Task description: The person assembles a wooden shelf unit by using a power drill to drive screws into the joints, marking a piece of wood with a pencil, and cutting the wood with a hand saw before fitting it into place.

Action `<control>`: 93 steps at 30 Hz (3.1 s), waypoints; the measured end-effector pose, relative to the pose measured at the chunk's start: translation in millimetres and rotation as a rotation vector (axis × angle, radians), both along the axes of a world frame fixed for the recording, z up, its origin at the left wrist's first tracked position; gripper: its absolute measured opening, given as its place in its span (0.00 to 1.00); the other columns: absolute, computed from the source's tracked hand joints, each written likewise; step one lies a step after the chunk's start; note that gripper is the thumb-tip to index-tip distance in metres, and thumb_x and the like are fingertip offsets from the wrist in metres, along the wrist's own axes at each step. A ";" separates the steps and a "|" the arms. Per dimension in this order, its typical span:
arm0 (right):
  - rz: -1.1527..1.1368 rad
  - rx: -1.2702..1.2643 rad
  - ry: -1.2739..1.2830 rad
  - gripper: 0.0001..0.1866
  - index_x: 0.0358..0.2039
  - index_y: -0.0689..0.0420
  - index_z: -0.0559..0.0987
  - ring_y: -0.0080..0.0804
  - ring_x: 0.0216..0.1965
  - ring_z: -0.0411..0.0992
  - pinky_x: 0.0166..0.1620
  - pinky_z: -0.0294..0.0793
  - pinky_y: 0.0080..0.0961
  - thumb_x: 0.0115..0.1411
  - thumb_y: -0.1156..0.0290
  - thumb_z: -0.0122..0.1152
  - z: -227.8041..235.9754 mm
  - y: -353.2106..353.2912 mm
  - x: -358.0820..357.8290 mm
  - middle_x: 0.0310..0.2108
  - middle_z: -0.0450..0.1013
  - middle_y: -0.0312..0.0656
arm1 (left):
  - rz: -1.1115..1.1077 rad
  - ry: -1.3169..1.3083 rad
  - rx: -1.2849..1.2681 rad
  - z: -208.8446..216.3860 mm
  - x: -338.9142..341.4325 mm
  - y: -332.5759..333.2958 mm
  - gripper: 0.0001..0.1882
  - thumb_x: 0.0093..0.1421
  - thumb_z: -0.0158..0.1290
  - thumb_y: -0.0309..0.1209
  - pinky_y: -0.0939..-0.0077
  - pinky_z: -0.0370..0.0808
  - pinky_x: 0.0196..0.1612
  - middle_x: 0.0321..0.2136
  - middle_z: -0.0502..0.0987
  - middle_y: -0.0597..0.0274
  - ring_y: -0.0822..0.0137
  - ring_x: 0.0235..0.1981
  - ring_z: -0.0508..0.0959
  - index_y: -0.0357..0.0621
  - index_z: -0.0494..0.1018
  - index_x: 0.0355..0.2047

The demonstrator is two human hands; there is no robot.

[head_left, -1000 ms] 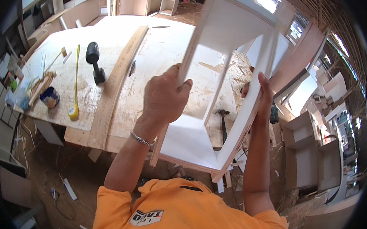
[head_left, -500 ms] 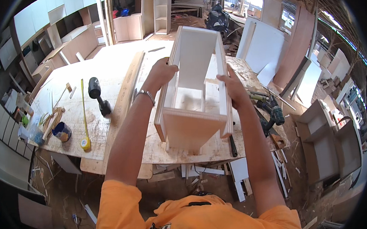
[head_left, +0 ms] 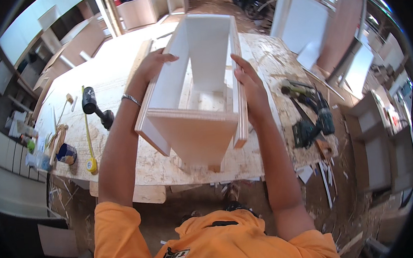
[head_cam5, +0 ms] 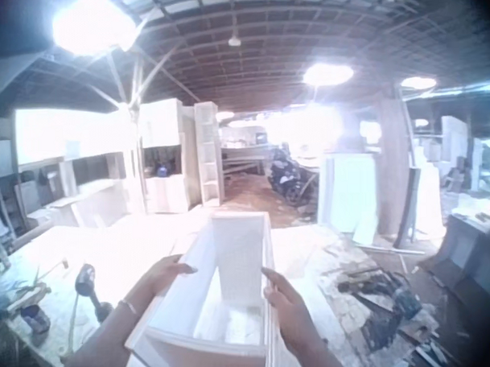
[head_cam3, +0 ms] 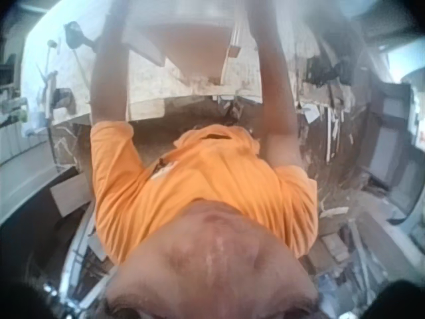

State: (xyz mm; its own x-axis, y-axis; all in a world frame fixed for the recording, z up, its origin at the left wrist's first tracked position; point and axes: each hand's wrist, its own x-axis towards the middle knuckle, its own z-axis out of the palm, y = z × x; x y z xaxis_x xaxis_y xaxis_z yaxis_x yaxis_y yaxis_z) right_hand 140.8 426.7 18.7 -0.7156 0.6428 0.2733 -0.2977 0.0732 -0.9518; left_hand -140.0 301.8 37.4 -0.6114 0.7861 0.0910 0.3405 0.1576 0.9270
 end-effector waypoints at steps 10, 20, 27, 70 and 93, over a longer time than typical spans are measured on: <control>-0.044 0.241 0.128 0.19 0.55 0.55 0.75 0.59 0.77 0.42 0.73 0.45 0.45 0.65 0.68 0.52 -21.7 12.0 -11.8 0.74 0.44 0.69 | 0.004 -0.265 0.105 12.1 28.9 -11.6 0.41 0.60 0.61 0.37 0.73 0.72 0.58 0.57 0.74 0.47 0.62 0.54 0.77 0.29 0.59 0.69; -0.045 0.228 0.227 0.21 0.51 0.60 0.76 0.48 0.73 0.50 0.72 0.47 0.40 0.60 0.65 0.50 -20.3 17.4 -20.2 0.74 0.49 0.63 | 0.007 -0.303 0.113 10.6 22.9 -11.0 0.39 0.66 0.57 0.43 0.75 0.67 0.63 0.61 0.70 0.48 0.66 0.60 0.72 0.31 0.59 0.69; -0.109 0.020 -0.031 0.24 0.56 0.60 0.76 0.29 0.54 0.67 0.61 0.61 0.26 0.61 0.66 0.50 1.1 12.5 1.2 0.52 0.73 0.42 | -0.089 -0.505 0.419 -29.2 79.7 -46.3 0.32 0.77 0.36 0.49 0.72 0.56 0.73 0.71 0.61 0.54 0.63 0.72 0.58 0.41 0.57 0.73; -0.200 -1.033 -0.493 0.13 0.51 0.70 0.70 0.51 0.48 0.77 0.52 0.85 0.42 0.71 0.74 0.50 -299.5 -81.1 -30.4 0.49 0.73 0.57 | 0.115 -0.443 -0.139 -211.0 -53.8 -135.1 0.28 0.72 0.53 0.35 0.61 0.75 0.61 0.59 0.75 0.46 0.58 0.61 0.75 0.41 0.64 0.68; -0.620 0.361 -0.926 0.27 0.55 0.68 0.74 0.37 0.51 0.75 0.55 0.72 0.35 0.66 0.58 0.62 -190.0 105.2 97.3 0.48 0.77 0.53 | 0.397 -0.523 0.153 -217.8 57.6 -206.5 0.22 0.71 0.55 0.41 0.75 0.79 0.40 0.39 0.80 0.62 0.73 0.37 0.78 0.31 0.77 0.53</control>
State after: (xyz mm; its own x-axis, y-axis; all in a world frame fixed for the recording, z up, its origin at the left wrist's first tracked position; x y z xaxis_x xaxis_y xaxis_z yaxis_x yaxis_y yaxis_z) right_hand 238.1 531.8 -171.3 -0.3281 0.9433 0.0504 0.6802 0.2729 -0.6803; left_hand -82.4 95.3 -180.5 -0.8450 0.4946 -0.2033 -0.2162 0.0318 0.9758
